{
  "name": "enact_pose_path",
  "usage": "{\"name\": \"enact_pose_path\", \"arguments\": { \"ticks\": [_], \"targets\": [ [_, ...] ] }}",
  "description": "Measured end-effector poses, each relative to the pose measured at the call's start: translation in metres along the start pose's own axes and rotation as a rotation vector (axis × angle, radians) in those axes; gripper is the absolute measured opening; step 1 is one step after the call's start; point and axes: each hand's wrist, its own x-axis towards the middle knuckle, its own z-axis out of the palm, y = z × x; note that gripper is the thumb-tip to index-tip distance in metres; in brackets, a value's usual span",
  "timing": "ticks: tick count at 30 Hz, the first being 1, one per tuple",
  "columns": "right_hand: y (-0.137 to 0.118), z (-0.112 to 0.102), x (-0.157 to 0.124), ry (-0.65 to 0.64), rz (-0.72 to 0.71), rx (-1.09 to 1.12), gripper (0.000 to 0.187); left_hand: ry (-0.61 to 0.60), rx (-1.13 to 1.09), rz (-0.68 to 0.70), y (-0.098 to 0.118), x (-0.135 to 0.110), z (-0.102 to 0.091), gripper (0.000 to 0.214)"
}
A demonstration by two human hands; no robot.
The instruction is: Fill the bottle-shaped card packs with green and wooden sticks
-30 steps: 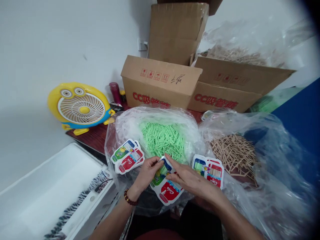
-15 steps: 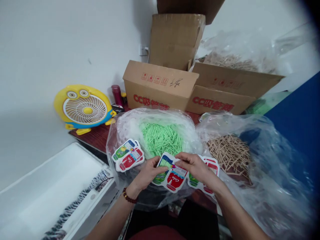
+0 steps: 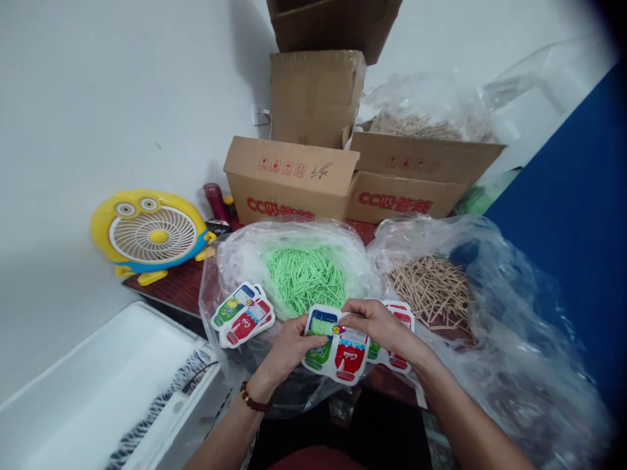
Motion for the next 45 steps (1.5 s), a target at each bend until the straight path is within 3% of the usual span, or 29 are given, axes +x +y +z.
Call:
{"name": "enact_pose_path", "arguments": {
  "ticks": [8, 13, 20, 27, 32, 37, 42, 45],
  "targets": [
    [0.001, -0.015, -0.018, 0.031, -0.032, -0.114, 0.014, 0.018, 0.035, -0.060, -0.001, -0.002, 0.012, 0.028],
    [0.010, -0.011, -0.032, 0.059, -0.040, -0.101, 0.012, 0.042, 0.097, 0.006, 0.001, 0.002, 0.035, 0.037],
    [0.026, -0.008, -0.049, 0.123, -0.060, -0.014, 0.013, 0.108, 0.276, 0.013, -0.024, 0.007, 0.059, 0.027],
    [0.037, -0.016, -0.067, 0.223, -0.047, -0.060, 0.020, 0.042, 0.417, -0.018, -0.040, 0.019, 0.064, 0.023],
    [0.052, -0.029, -0.078, 0.226, -0.042, -0.052, 0.025, -0.078, 0.396, -0.065, -0.041, 0.027, 0.081, 0.025],
    [0.058, -0.039, -0.083, 0.261, -0.040, -0.064, 0.028, -0.025, 0.340, -0.148, -0.047, 0.033, 0.095, 0.032],
    [0.063, -0.040, -0.087, 0.265, -0.062, -0.097, 0.031, -0.045, 0.441, -0.100, -0.048, 0.038, 0.103, 0.028],
    [0.073, -0.052, -0.087, 0.229, -0.085, -0.059, 0.035, -0.053, 0.478, -0.090, -0.043, 0.039, 0.108, 0.023]
  ]
}}
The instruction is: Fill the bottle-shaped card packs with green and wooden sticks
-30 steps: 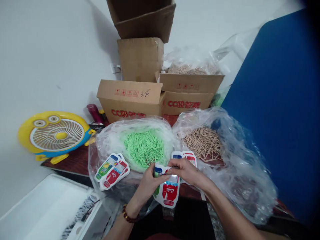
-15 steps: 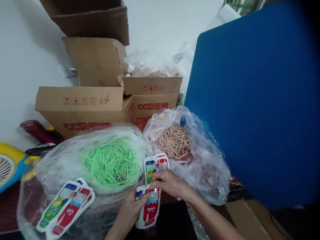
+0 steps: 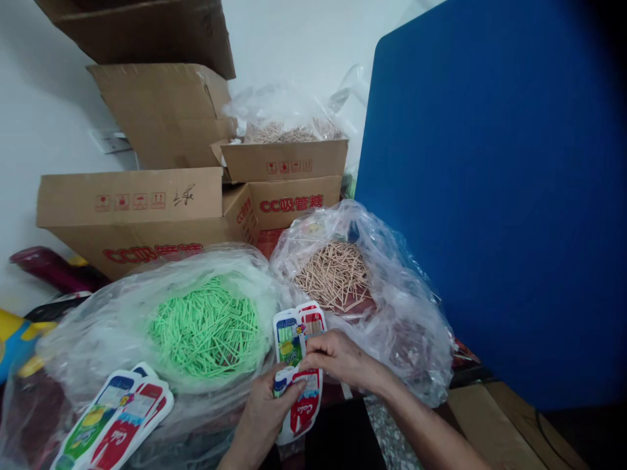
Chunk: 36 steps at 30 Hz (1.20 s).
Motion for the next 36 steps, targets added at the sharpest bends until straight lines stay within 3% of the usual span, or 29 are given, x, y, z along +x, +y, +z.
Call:
{"name": "enact_pose_path", "arguments": {
  "ticks": [3, 5, 8, 13, 18, 26, 30, 36],
  "targets": [
    [0.018, -0.029, 0.016, 0.043, 0.103, -0.079, 0.037, -0.025, -0.035, -0.028, 0.001, -0.001, 0.001, 0.023],
    [0.033, -0.051, 0.034, 0.260, 0.341, -0.467, 0.035, -0.063, -0.041, -0.029, -0.003, -0.002, 0.001, 0.023],
    [0.056, -0.071, 0.064, 0.350, 0.511, -0.653, 0.033, -0.107, -0.046, -0.002, -0.013, -0.004, 0.001, 0.024],
    [0.082, -0.063, 0.099, 0.355, 0.655, -0.802, 0.029, -0.093, -0.085, -0.053, -0.017, -0.010, 0.001, 0.029],
    [0.090, -0.051, 0.106, 0.331, 0.680, -0.851, 0.033, -0.071, -0.103, -0.077, -0.018, -0.013, -0.004, 0.030],
    [0.101, -0.079, 0.079, 0.283, 0.651, -0.628, 0.026, 0.003, -0.249, -0.150, -0.035, -0.014, -0.020, 0.033],
    [0.113, -0.084, 0.056, 0.390, 0.567, -0.368, 0.032, 0.014, -0.256, -0.181, -0.036, -0.016, -0.022, 0.033],
    [0.122, -0.073, 0.033, 0.569, 0.416, 0.022, 0.039, -0.028, -0.231, -0.203, -0.035, -0.017, -0.019, 0.031]
  ]
}}
